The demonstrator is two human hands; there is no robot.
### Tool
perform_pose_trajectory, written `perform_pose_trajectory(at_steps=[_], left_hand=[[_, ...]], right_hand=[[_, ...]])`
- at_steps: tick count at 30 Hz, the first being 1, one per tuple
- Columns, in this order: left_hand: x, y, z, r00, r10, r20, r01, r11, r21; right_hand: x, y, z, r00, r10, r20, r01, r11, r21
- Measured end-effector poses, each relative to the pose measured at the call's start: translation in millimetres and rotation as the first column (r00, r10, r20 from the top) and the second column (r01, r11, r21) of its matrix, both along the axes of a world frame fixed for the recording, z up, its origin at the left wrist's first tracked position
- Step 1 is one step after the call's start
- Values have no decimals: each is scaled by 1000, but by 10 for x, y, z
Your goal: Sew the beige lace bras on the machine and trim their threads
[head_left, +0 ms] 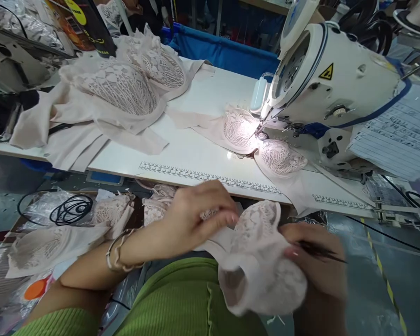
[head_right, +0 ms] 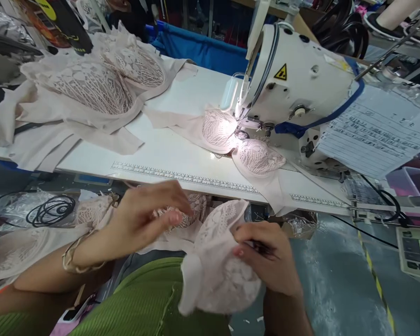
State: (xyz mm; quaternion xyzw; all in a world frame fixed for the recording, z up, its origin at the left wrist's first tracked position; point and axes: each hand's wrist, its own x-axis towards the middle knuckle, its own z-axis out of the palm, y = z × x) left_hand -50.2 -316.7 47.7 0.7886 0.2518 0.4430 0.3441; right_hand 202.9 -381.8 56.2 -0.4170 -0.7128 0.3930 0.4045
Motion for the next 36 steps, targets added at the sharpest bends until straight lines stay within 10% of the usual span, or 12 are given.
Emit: perform_pose_trajectory(at_steps=[7,19,24,28,36], left_hand=[[180,-307,-385,969,89,-230,-76,995,65],[96,-223,-386,978,205,-26,-181,790,-586],[2,-131,-399,985,170,26,-109,735,-669],[-120,-68,-420,993,105,57,-29,674,-738],[-216,-85,-550,934,311,178,-169,819,-548]], right_hand=[[-380,22,-390,983,-102,151,84,990,116],[-314,-1,-794,779,-477,408,116,748,653],[-171,38,-602,975,-9,223,-25,989,149],[92,91,-426,925,368,-99,-381,884,-271],[282,126,-457,991,-10,135,5,999,42]])
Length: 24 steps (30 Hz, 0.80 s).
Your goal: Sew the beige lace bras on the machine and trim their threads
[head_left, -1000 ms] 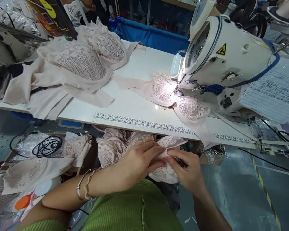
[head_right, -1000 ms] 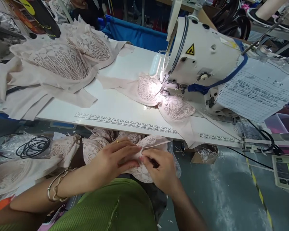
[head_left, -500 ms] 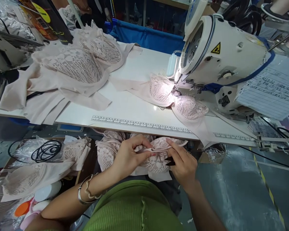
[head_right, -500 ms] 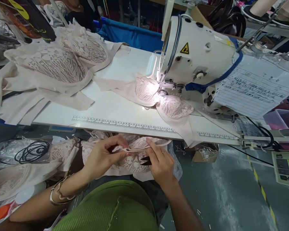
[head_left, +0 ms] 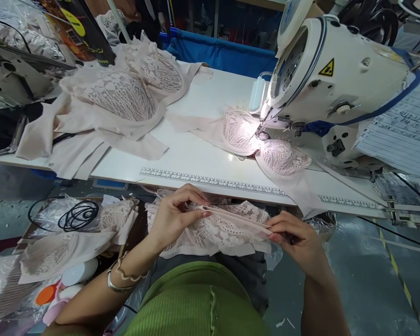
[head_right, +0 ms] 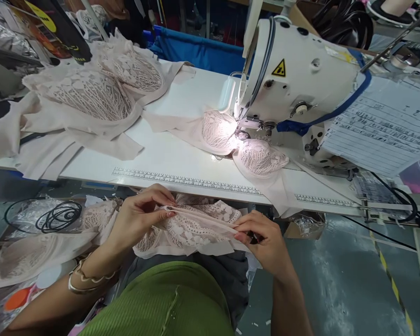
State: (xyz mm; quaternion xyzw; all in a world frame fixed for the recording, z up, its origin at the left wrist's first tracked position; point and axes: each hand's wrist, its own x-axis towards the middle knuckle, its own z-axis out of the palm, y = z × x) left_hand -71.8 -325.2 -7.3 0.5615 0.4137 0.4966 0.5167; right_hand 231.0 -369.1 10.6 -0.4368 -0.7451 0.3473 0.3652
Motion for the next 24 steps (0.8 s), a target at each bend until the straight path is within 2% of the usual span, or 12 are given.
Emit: perform_pose_trajectory(at_steps=[5,11,13,17,21,24], left_hand=[[2,-46,-34,993,83,-87,-76,994,83],[5,-60,-48,984,120,-132,-113,992,56],[10,-54,-47,984,126,-130,-123,992,26],[36,-53,-69,984,139,-107,-143,989,-30],[46,-63,-124,996,88,-5,-88,995,-47],[4,-32,-102,996,-24,87,30,997,-72]], right_hand=[[-186,-61,-14,964,-262,35,253,952,175],[-264,-90,-148,895,-439,80,408,878,250],[-266,-70,-143,898,-430,93,396,882,254],[-260,-10,-43,939,-338,55,321,925,205],[-145,51,98,977,-207,-60,209,977,31],[-16,100,216,982,-86,-170,67,991,-114]])
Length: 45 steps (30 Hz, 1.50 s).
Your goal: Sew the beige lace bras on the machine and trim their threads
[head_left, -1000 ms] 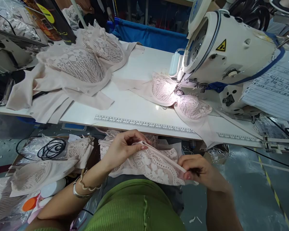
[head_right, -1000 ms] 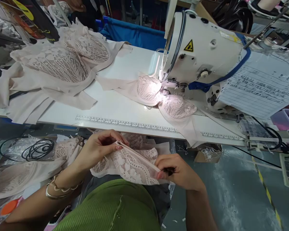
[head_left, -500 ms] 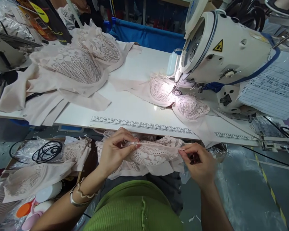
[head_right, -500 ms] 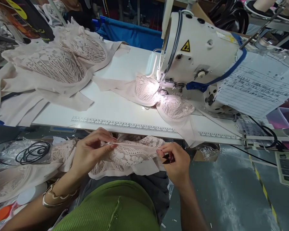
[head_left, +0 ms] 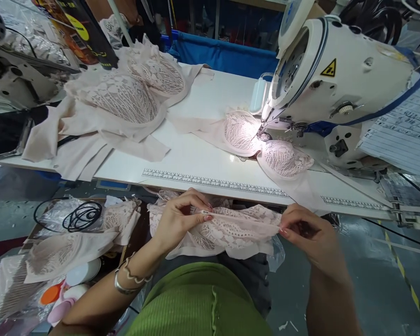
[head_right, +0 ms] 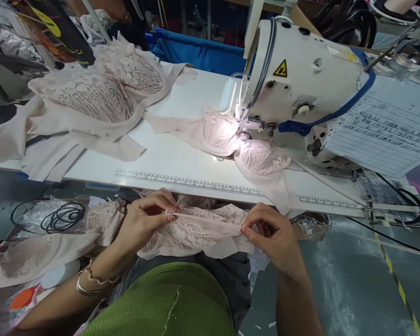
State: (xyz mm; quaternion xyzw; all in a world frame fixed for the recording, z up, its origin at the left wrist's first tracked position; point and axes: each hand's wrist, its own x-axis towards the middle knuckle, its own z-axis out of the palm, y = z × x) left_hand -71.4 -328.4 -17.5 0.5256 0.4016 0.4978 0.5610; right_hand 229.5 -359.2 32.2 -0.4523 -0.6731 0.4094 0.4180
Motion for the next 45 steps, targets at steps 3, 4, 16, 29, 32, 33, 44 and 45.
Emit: perform_pose_trajectory(at_steps=[3,4,16,29,32,33,44,45], left_hand=[[-30,65,132,957,-275,-93,276,961,-1],[-15,84,190,915,-370,-162,378,926,19],[475,53,265,855,-433,-285,495,846,201],[469,120,303,856,-472,-211,504,852,140],[468,103,314,861,-469,-195,491,867,83],[467,98,316,864,-465,-196,486,870,78],[524,86,394,858,-443,-258,467,884,34],[535,81,410,862,-434,-262,457,889,33]], right_hand=[[3,46,135,993,105,-55,-110,990,-91],[-43,57,174,992,122,-37,-126,986,-108],[-306,54,13,969,70,237,-84,995,52],[-80,171,-12,973,230,18,-230,972,41],[-100,140,-21,985,164,-62,-166,985,-40],[-106,129,-33,986,141,-94,-148,987,-68],[-180,83,-25,983,19,-184,-44,990,-133],[-191,72,0,985,6,-174,-31,989,-143]])
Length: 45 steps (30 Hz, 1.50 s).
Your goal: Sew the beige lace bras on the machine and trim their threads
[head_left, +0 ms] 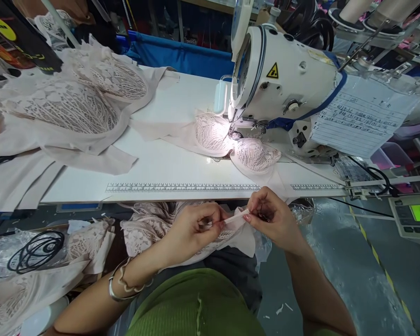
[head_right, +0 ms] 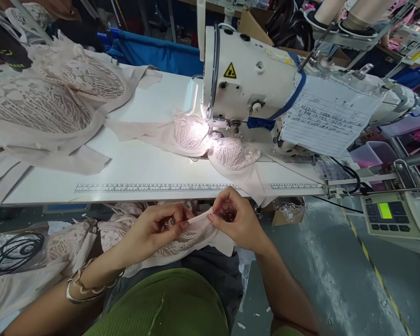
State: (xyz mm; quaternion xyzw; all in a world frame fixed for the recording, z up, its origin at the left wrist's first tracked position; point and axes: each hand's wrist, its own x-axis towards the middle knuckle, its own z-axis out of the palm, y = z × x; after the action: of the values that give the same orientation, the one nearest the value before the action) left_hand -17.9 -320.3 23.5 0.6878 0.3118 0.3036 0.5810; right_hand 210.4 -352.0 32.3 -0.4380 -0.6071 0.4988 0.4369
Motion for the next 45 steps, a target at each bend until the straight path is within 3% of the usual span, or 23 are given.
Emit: perform_pose_trajectory(at_steps=[5,9,14,17,19,23,26,35,39,41,43,45], left_hand=[[106,-43,10,997,22,-73,-18,999,47],[218,-62,-77,983,127,-134,-110,986,125],[267,-22,-91,980,167,-112,-178,980,-95],[262,13,-54,989,149,-22,-150,952,-268],[261,27,-42,990,142,18,-129,941,-313],[268,36,-52,991,131,37,-112,941,-320],[270,42,-68,991,124,48,-105,948,-302],[260,28,-67,992,122,22,-107,935,-338],[250,38,-66,987,159,28,-143,938,-317],[239,47,-81,981,190,28,-173,938,-302],[230,51,-99,978,202,43,-180,934,-310],[227,51,-109,977,204,66,-171,927,-334]], right_hand=[[-73,-47,95,998,8,66,-5,999,-40],[-109,-62,92,993,21,120,-18,999,-29],[-40,-79,12,976,-93,196,79,994,80],[19,-75,-49,983,-102,155,95,994,52],[37,-58,-70,981,-61,185,58,998,22],[4,-15,-48,981,68,182,-59,997,-55],[-44,2,-25,987,83,140,-69,992,-104],[-134,-3,-72,998,-1,66,8,995,-104],[-40,-48,-104,988,-156,14,156,988,8],[39,-104,-160,981,-177,77,171,982,79],[106,-171,-255,973,-88,214,68,993,97],[144,-232,-360,937,30,349,-45,998,35]])
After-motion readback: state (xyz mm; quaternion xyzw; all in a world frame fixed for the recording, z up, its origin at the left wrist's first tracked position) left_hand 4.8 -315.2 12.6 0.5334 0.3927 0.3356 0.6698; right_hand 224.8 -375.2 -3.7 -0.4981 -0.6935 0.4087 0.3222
